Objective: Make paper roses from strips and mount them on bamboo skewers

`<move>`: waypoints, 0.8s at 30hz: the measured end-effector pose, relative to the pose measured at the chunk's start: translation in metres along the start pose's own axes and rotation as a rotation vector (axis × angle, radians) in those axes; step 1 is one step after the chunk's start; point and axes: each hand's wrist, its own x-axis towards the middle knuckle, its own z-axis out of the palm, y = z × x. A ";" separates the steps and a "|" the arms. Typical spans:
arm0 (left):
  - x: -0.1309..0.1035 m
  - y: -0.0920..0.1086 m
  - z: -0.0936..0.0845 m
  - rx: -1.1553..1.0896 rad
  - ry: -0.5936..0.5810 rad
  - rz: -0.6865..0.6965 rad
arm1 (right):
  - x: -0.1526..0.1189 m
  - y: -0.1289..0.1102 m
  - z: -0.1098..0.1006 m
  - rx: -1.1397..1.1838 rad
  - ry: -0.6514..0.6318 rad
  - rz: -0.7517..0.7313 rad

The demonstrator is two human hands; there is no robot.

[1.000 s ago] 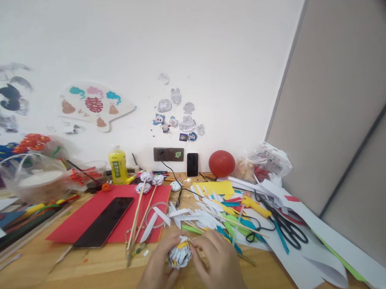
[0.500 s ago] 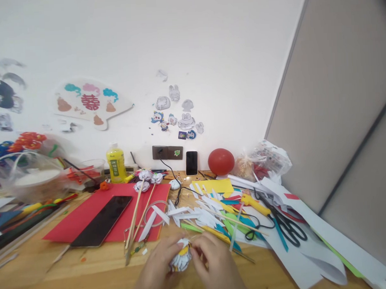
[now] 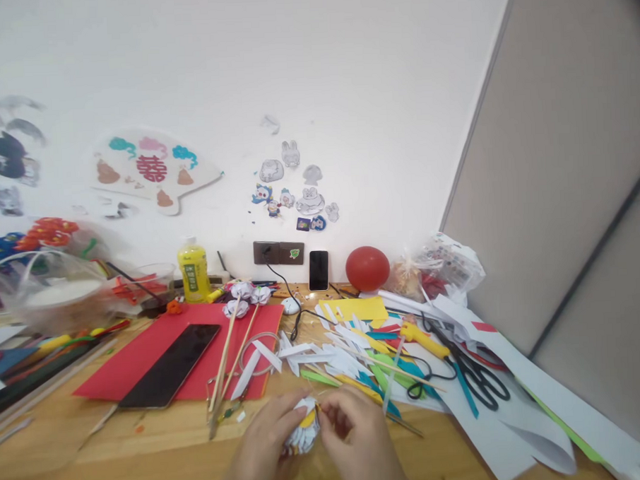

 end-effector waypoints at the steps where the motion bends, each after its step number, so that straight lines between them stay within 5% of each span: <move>1: 0.000 0.000 0.000 -0.011 -0.005 -0.009 | 0.000 -0.001 -0.001 -0.016 0.005 -0.024; 10: -0.005 -0.001 -0.002 -0.058 -0.003 -0.007 | 0.000 0.003 -0.003 -0.008 -0.005 -0.062; 18: -0.006 0.005 -0.002 -0.201 0.021 -0.170 | 0.007 0.002 -0.012 0.114 -0.118 -0.189; 24: -0.005 0.006 -0.002 -0.216 0.008 -0.168 | 0.009 0.002 -0.015 0.171 -0.096 -0.067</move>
